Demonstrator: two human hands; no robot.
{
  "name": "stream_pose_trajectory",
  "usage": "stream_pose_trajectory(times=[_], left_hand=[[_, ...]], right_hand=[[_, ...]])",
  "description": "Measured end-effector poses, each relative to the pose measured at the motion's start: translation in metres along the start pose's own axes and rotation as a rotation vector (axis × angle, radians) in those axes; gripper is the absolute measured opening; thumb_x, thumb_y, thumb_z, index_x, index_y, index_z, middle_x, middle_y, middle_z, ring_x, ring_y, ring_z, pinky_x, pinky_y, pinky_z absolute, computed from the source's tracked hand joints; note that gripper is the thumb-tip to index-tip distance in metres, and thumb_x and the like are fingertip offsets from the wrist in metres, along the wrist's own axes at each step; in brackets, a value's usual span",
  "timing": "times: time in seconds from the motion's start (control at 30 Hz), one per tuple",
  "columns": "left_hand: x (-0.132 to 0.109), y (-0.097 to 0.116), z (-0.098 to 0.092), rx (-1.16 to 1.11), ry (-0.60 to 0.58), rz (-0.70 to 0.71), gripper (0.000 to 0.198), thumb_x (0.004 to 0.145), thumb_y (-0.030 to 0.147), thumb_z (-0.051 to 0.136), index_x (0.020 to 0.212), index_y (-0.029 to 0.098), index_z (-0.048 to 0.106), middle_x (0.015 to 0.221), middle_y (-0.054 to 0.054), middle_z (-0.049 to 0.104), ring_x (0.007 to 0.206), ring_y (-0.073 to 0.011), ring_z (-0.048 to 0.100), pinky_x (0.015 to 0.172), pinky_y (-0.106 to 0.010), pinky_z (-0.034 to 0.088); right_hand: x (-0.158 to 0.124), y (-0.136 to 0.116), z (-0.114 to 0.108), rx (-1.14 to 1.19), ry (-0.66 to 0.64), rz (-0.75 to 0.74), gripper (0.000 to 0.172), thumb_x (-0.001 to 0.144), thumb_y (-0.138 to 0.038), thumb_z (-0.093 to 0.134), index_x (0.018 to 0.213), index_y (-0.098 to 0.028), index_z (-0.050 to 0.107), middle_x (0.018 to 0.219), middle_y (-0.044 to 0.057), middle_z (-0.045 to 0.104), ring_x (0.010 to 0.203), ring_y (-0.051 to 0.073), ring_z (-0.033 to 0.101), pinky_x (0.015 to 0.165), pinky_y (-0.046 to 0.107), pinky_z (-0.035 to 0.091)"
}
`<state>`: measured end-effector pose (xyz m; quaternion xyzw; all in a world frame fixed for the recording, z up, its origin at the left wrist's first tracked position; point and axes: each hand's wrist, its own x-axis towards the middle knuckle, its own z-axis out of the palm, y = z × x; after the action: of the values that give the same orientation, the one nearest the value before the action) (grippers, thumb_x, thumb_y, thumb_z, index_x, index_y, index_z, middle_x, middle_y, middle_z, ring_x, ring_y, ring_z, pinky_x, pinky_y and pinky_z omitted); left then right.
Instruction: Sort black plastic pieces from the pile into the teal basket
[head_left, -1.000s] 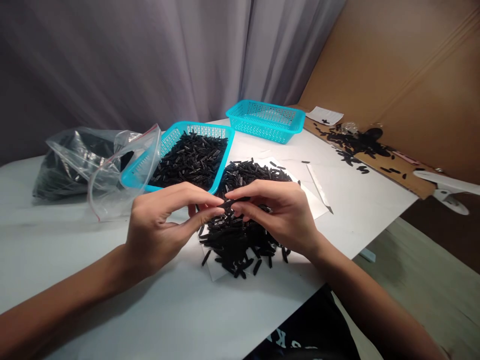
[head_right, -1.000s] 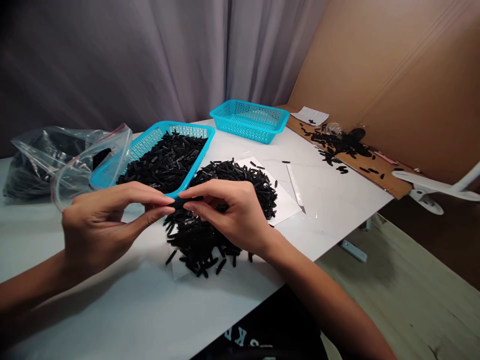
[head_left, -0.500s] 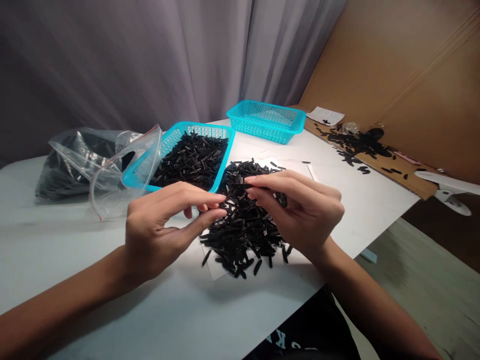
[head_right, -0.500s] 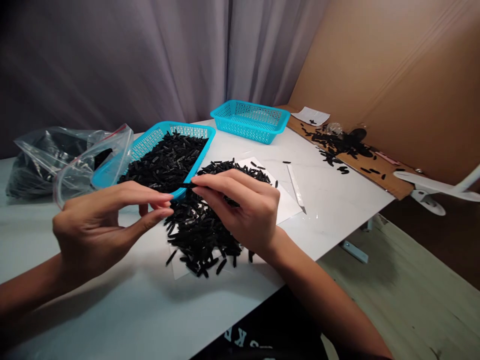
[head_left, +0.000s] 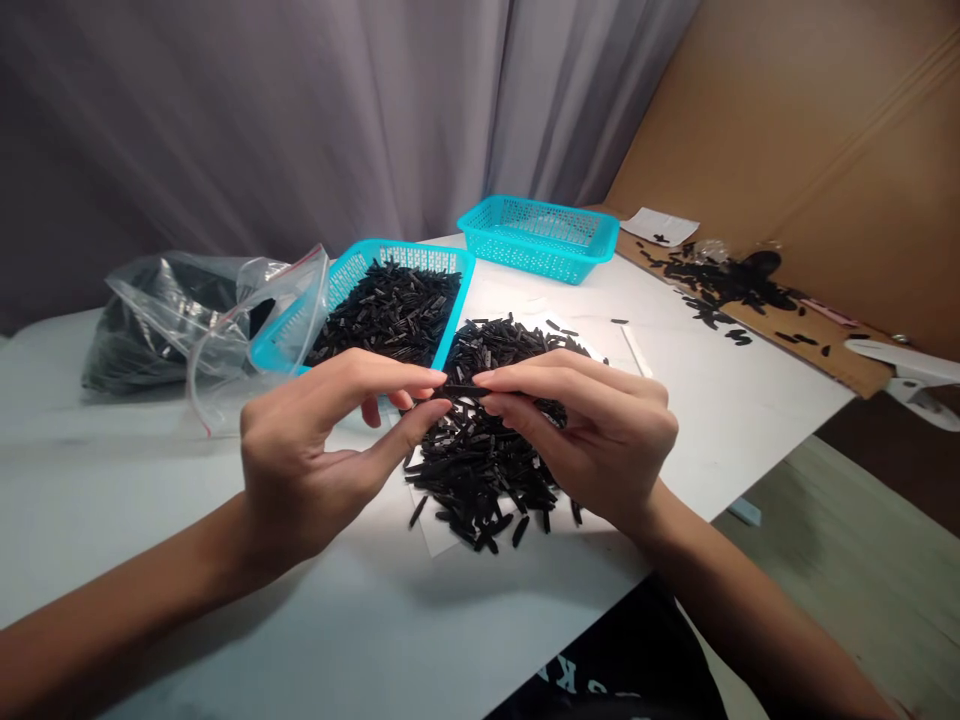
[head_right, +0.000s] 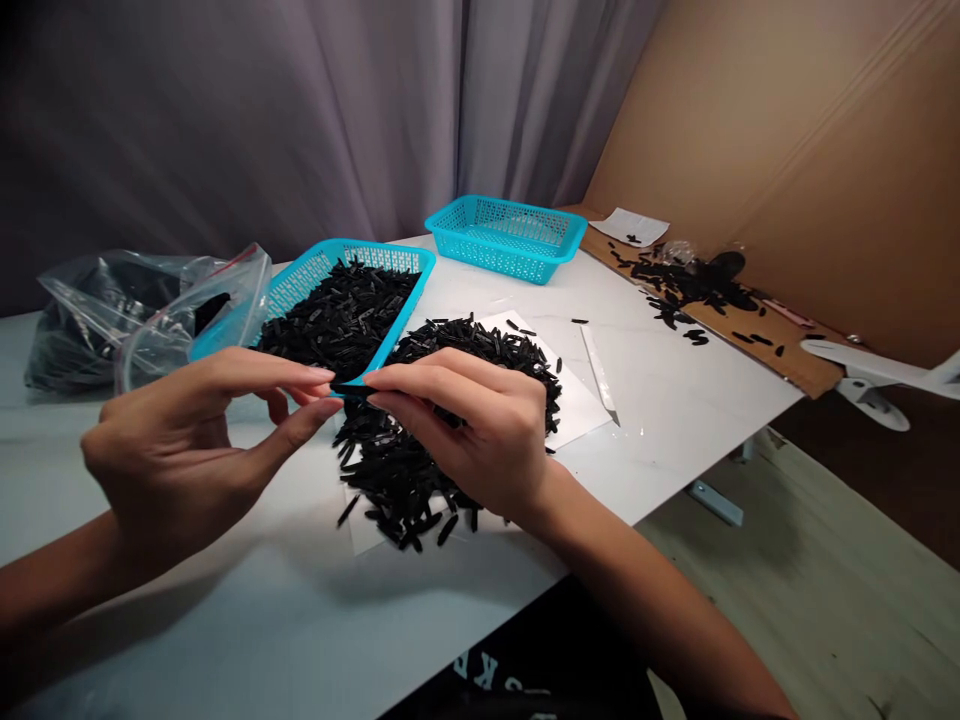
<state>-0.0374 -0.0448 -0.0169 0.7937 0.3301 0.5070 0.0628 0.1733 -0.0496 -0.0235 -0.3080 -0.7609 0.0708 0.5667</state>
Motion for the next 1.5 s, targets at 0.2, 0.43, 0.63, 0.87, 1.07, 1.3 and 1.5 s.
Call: stream_pose_trajectory(times=[0.2, 0.43, 0.63, 0.87, 1.07, 1.3, 1.5], left_hand=[[0.0, 0.0, -0.002, -0.004, -0.022, 0.052, 0.018, 0.092, 0.013, 0.076, 0.101, 0.028, 0.072, 0.087, 0.004, 0.076, 0.074, -0.012, 0.07, 0.057, -0.03, 0.054], [0.003, -0.002, -0.001, 0.034, -0.033, 0.081, 0.015, 0.093, 0.017, 0.076, 0.102, 0.028, 0.073, 0.088, 0.002, 0.078, 0.07, -0.0123, 0.069, 0.055, -0.029, 0.054], [0.006, -0.002, -0.001, 0.082, -0.042, 0.094, 0.006, 0.092, 0.02, 0.077, 0.095, 0.024, 0.075, 0.084, 0.001, 0.079, 0.073, -0.0139, 0.072, 0.056, -0.029, 0.055], [0.006, -0.002, -0.003, 0.092, -0.034, 0.087, 0.004, 0.093, 0.024, 0.077, 0.094, 0.027, 0.076, 0.082, 0.002, 0.079, 0.069, -0.014, 0.072, 0.055, -0.029, 0.054], [0.006, -0.002, -0.003, 0.074, -0.032, 0.079, 0.004, 0.092, 0.023, 0.077, 0.094, 0.027, 0.076, 0.083, 0.003, 0.08, 0.067, -0.0131, 0.07, 0.055, -0.029, 0.054], [0.004, 0.0, -0.002, 0.074, -0.029, 0.085, 0.008, 0.093, 0.021, 0.077, 0.096, 0.028, 0.075, 0.084, 0.003, 0.08, 0.069, -0.0126, 0.07, 0.055, -0.029, 0.054], [0.006, -0.011, -0.004, 0.174, -0.019, 0.093, 0.009, 0.094, 0.021, 0.075, 0.098, 0.03, 0.074, 0.086, 0.004, 0.08, 0.071, -0.014, 0.072, 0.061, -0.031, 0.057]], right_hand=[[-0.001, 0.001, 0.001, 0.028, -0.011, -0.016, 0.015, 0.09, -0.008, 0.076, 0.097, -0.021, 0.08, 0.086, 0.004, 0.081, 0.07, 0.014, 0.074, 0.066, 0.026, 0.062], [0.0, 0.0, 0.002, 0.08, -0.064, 0.077, 0.007, 0.094, -0.013, 0.073, 0.093, -0.018, 0.078, 0.082, 0.004, 0.079, 0.067, 0.014, 0.07, 0.065, 0.026, 0.059], [-0.002, 0.0, 0.004, 0.127, -0.111, 0.228, 0.009, 0.096, -0.018, 0.071, 0.089, -0.017, 0.077, 0.081, 0.004, 0.079, 0.065, 0.013, 0.069, 0.062, 0.025, 0.056], [-0.003, 0.001, 0.004, 0.164, -0.094, 0.32, 0.008, 0.094, -0.024, 0.075, 0.09, -0.019, 0.079, 0.081, 0.003, 0.08, 0.065, 0.014, 0.071, 0.059, 0.026, 0.058], [-0.002, 0.0, 0.003, 0.131, -0.082, 0.267, 0.005, 0.093, -0.021, 0.076, 0.09, -0.019, 0.079, 0.081, 0.002, 0.08, 0.064, 0.013, 0.071, 0.06, 0.026, 0.058], [-0.001, 0.0, 0.001, 0.112, -0.065, 0.207, 0.003, 0.093, -0.018, 0.076, 0.091, -0.019, 0.078, 0.081, 0.002, 0.079, 0.061, 0.012, 0.069, 0.058, 0.027, 0.057], [-0.002, 0.001, 0.001, 0.102, -0.068, 0.197, 0.003, 0.092, -0.015, 0.076, 0.091, -0.017, 0.078, 0.082, 0.003, 0.079, 0.062, 0.011, 0.069, 0.059, 0.026, 0.057]])
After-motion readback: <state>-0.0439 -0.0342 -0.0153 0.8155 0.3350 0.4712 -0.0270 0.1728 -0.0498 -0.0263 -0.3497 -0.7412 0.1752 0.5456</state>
